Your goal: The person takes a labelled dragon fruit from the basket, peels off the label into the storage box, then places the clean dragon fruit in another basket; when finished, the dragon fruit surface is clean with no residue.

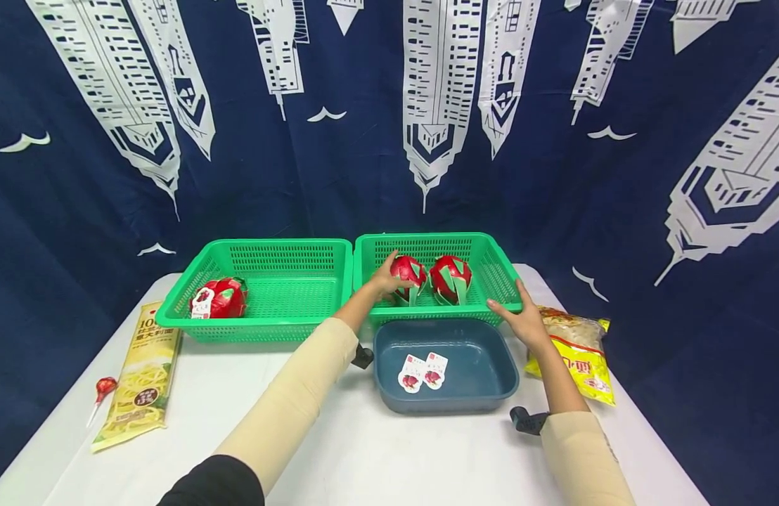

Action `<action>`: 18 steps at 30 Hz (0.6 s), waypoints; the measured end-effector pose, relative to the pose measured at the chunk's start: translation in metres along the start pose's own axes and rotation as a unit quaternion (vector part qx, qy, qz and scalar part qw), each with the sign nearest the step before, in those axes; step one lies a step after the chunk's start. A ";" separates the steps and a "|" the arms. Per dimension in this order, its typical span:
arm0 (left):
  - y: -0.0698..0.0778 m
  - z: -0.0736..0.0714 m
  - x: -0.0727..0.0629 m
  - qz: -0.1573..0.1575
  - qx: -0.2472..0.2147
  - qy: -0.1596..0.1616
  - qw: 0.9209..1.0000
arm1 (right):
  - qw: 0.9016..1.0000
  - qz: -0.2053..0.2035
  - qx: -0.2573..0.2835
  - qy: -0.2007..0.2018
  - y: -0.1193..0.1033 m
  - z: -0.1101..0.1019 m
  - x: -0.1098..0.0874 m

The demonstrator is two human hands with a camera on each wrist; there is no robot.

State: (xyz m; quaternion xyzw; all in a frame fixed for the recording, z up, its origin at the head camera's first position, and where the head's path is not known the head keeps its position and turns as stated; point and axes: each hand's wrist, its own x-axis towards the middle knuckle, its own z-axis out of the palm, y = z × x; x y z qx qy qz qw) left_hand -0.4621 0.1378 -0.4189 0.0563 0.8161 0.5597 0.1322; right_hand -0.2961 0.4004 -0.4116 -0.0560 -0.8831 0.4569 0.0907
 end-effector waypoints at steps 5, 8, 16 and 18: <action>-0.048 0.008 0.085 0.013 0.035 -0.001 0.999 | 1.000 -0.008 0.007 0.001 -0.002 0.004 0.003; -0.074 0.012 0.132 0.026 0.025 -0.011 0.999 | 1.000 -0.008 0.007 0.001 -0.004 0.005 0.004; 0.036 -0.045 -0.059 0.027 0.031 -0.081 0.996 | 1.000 -0.006 0.008 0.002 -0.001 0.003 0.000; 0.062 -0.068 -0.097 0.022 0.056 -0.114 0.992 | 1.000 -0.008 0.002 0.005 0.002 0.001 -0.001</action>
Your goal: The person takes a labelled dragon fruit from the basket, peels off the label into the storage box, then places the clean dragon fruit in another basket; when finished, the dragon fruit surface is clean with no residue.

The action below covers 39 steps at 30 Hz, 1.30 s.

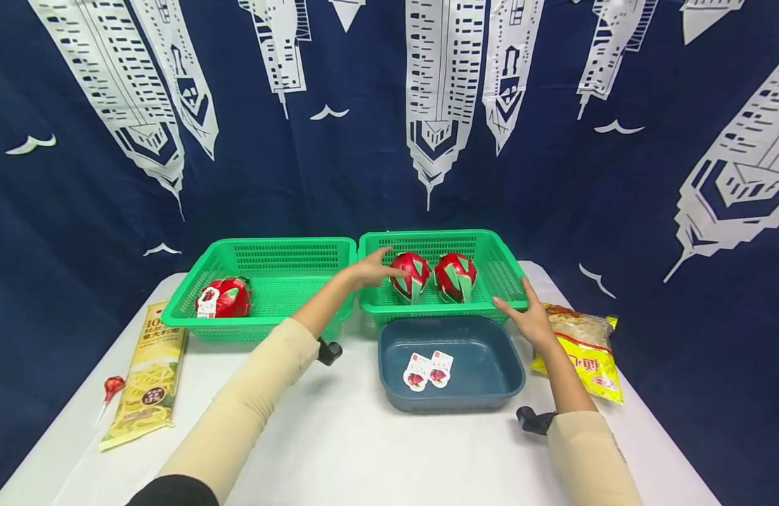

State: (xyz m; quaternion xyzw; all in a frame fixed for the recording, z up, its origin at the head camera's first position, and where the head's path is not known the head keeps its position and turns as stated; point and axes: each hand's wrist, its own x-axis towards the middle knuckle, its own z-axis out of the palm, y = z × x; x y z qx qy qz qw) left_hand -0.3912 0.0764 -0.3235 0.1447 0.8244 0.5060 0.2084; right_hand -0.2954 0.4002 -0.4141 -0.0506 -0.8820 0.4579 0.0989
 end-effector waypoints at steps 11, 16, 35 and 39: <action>-0.006 -0.104 -0.132 0.107 0.043 0.128 0.985 | 1.000 0.014 0.000 -0.001 -0.001 0.003 -0.005; -0.046 -0.137 -0.175 0.105 0.011 0.329 0.939 | 1.000 0.013 0.005 0.001 -0.003 0.005 -0.006; -0.191 -0.090 -0.176 0.071 -0.314 0.493 0.808 | 0.968 0.014 -0.163 0.189 -0.064 0.038 -0.028; -0.200 -0.084 -0.169 0.138 -0.375 0.480 0.781 | 0.958 -0.099 -0.136 0.234 -0.089 0.075 -0.038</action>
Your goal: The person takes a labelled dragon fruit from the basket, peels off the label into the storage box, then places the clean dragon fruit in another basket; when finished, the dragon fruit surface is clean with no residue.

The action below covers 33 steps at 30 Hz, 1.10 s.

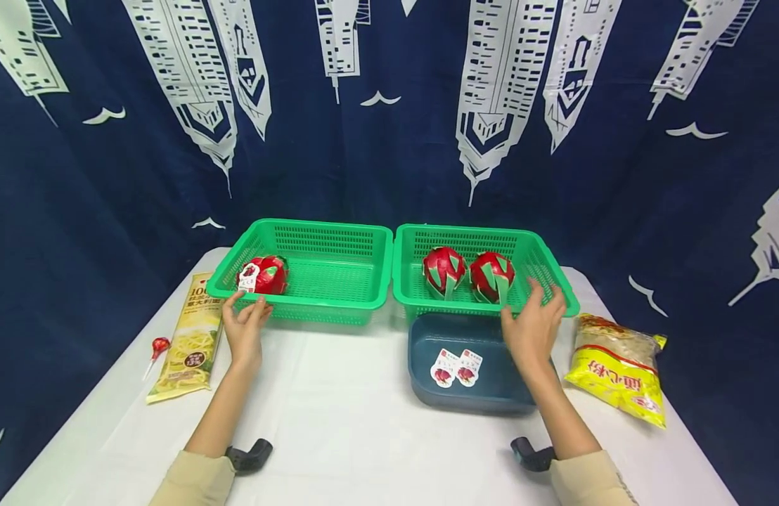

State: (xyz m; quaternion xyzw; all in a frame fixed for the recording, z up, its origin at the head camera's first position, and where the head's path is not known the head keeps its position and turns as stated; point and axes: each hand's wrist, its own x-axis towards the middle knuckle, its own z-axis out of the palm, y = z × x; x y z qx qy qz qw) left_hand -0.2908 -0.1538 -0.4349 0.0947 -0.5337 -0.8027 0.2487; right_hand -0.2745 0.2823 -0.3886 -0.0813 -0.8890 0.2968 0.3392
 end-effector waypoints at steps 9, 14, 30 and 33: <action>0.007 0.005 -0.005 0.051 -0.022 0.008 0.998 | 0.974 -0.192 0.101 -0.068 -0.115 0.072 -0.045; 0.007 0.006 -0.003 0.051 -0.015 0.003 0.999 | 0.952 -0.272 0.133 -0.040 -0.181 0.124 -0.043; -0.002 -0.006 0.002 0.060 0.044 -0.007 0.997 | 0.957 -0.164 0.031 -0.237 -0.303 0.243 -0.019; -0.005 -0.006 0.003 0.062 0.057 -0.003 0.996 | 0.937 -0.142 0.075 -0.311 -0.306 0.256 -0.023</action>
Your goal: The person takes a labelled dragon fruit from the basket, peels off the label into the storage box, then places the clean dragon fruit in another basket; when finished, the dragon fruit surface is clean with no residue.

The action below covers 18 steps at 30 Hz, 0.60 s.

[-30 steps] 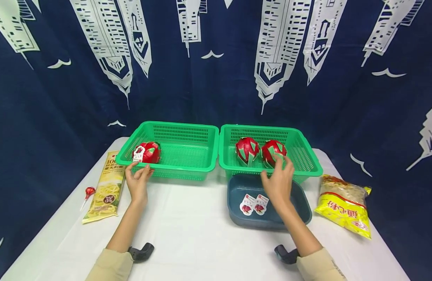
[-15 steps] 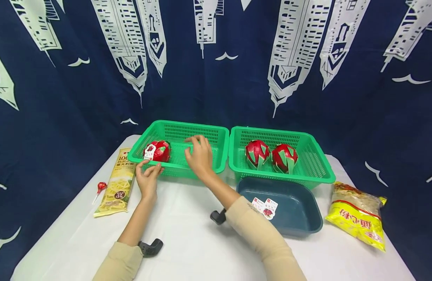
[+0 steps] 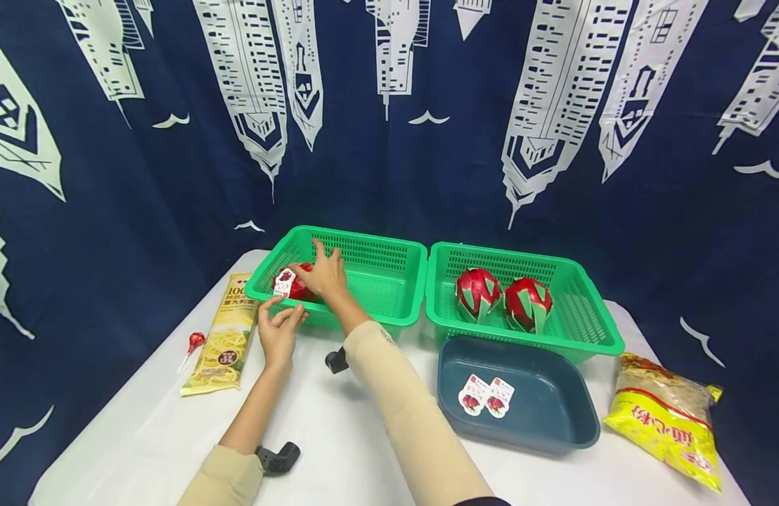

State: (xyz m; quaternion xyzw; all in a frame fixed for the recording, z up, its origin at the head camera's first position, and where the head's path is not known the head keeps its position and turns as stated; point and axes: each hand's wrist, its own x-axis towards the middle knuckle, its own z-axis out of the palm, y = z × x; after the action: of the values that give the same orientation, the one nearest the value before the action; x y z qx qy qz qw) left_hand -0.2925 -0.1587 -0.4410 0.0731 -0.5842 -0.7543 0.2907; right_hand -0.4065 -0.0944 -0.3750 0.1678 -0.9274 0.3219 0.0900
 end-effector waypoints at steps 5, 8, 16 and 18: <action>-0.008 0.003 -0.001 0.001 0.013 0.007 1.000 | 0.985 -0.007 0.131 -0.111 0.009 0.017 0.004; -0.012 0.004 -0.001 0.010 0.013 0.007 1.000 | 0.976 0.012 0.165 -0.144 0.015 0.020 0.005; -0.015 -0.001 0.005 0.021 0.003 0.012 1.000 | 0.961 0.040 0.222 -0.157 0.015 0.023 0.009; -0.015 -0.002 0.007 0.023 0.002 0.014 1.000 | 0.961 0.047 0.230 -0.145 0.014 0.024 0.011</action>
State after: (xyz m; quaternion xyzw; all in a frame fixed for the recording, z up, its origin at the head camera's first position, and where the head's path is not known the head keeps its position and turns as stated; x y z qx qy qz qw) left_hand -0.3029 -0.1615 -0.4538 0.0704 -0.5835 -0.7448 0.3160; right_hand -0.4230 -0.1017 -0.3988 0.1852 -0.8383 0.5026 -0.1021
